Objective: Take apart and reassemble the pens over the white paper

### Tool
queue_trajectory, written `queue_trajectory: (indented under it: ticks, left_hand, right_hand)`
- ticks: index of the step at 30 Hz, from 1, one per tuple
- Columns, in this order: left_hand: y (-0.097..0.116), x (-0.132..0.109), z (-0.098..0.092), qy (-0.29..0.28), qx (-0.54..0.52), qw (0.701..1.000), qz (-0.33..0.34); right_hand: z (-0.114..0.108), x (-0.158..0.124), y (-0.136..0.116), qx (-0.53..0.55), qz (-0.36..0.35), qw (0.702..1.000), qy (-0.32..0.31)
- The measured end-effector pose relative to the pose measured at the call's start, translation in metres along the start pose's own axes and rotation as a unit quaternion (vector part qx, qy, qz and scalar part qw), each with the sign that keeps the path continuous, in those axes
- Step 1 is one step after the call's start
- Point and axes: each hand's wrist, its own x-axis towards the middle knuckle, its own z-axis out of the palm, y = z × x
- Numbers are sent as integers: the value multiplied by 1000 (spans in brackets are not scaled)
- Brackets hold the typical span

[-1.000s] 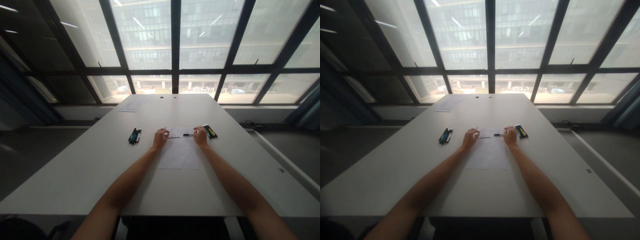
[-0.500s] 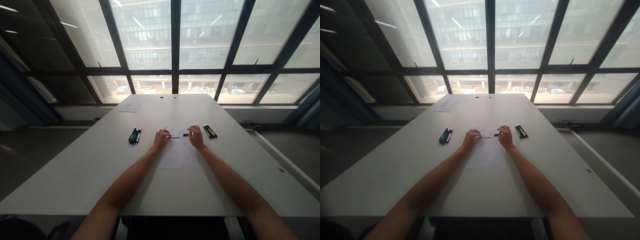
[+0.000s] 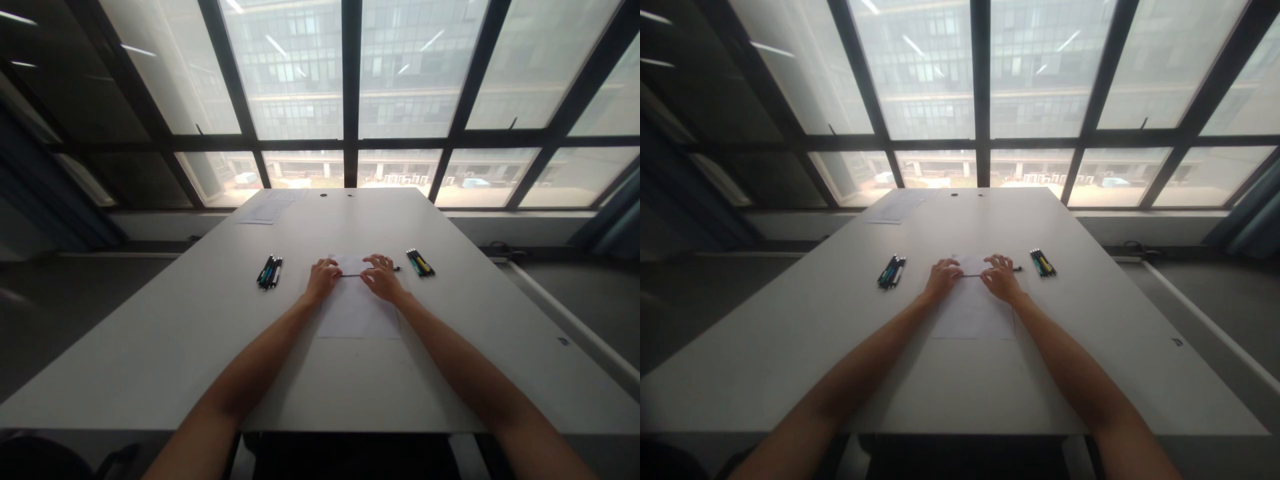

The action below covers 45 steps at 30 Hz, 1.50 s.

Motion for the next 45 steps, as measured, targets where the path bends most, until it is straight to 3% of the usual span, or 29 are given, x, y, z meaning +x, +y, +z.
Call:
queue_trajectory:
  ticks: [8,18,25,31,37,41,45]
  left_hand:
    - [-2,0,3,-4,-6,1000,1]
    - [-3,2,10,-50,-12,999,3]
    - [-1,6,5,-102,-23,994,-13]
    - [1,4,3,-104,-19,994,-7]
    - [6,2,-1,-30,-25,999,12]
    - [9,3,-8,53,-42,998,-20]
    - [8,3,-13,102,-73,991,-50]
  right_hand:
    - [3,-1,0,1,-12,999,-31]
    - [6,1,1,18,0,1000,-17]
    - [7,3,-3,14,13,1000,-20]
    - [9,3,-4,4,5,1000,-25]
    - [9,3,-6,-5,13,1000,-21]
    - [4,5,-4,-6,44,999,1]
    - [1,5,2,9,88,996,21]
